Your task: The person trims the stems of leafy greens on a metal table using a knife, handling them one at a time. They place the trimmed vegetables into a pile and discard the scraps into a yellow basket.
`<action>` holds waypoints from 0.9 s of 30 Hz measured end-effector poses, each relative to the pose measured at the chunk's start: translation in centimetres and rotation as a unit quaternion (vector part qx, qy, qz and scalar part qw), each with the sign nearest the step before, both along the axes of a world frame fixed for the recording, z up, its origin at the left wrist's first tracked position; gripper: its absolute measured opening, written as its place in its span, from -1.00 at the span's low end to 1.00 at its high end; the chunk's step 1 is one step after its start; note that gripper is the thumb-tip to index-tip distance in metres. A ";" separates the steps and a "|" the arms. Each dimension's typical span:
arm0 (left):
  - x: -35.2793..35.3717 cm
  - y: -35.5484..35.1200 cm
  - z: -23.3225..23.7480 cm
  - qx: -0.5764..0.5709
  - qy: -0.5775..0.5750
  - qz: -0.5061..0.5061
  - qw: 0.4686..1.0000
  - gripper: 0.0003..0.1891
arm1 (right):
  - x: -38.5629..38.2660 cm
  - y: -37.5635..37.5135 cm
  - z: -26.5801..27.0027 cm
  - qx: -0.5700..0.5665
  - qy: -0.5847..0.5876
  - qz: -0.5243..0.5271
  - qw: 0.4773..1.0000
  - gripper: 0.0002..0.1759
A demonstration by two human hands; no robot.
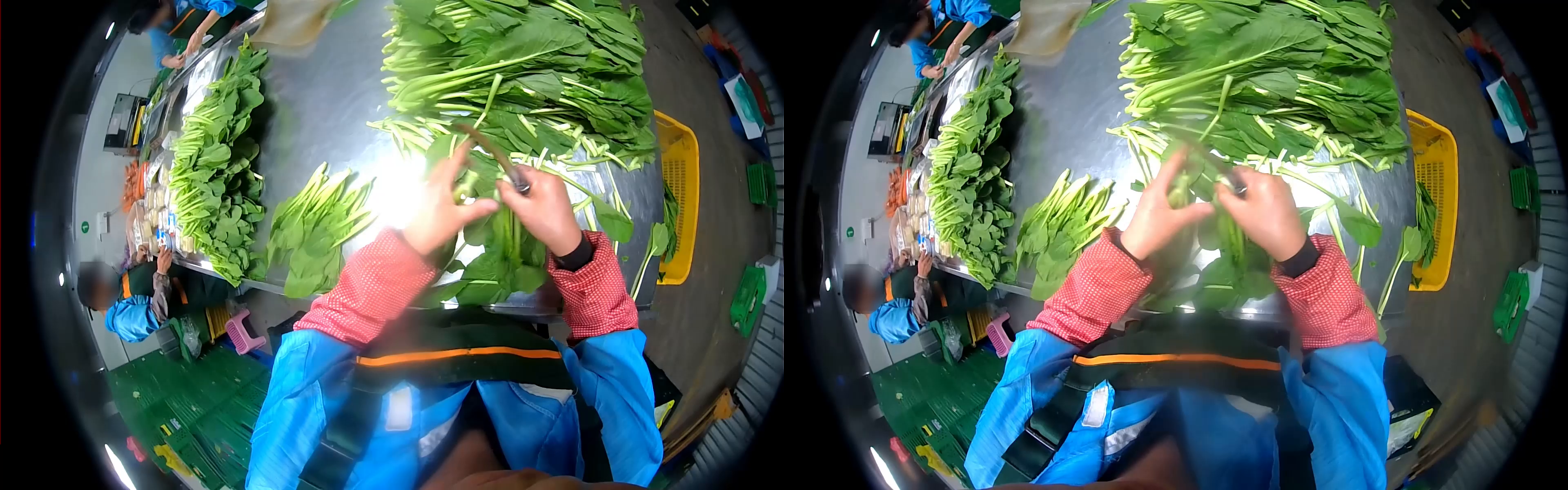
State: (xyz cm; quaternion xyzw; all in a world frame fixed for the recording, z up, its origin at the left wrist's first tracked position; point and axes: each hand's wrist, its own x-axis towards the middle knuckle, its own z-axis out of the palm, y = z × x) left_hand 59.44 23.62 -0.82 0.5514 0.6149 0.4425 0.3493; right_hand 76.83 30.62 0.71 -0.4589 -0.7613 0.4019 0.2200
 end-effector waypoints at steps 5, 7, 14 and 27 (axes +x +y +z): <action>-2.1 -0.6 0.4 -0.155 -0.049 -0.108 0.981 -0.54 | -0.3 2.7 -0.7 -0.094 0.029 0.115 0.989 -0.71; -4.0 -1.7 0.5 -0.240 -0.051 -0.112 0.963 -0.59 | -0.3 4.6 -1.8 0.031 -0.052 0.085 0.995 -0.68; -7.3 -3.4 -2.7 -0.199 -0.333 -0.056 0.920 -0.75 | -9.8 6.7 -7.6 0.221 -0.115 0.083 0.965 -0.70; -7.2 -0.3 -1.0 -0.114 -0.356 0.109 0.921 -0.70 | -7.8 4.6 -2.6 0.178 0.050 -0.011 0.983 -0.77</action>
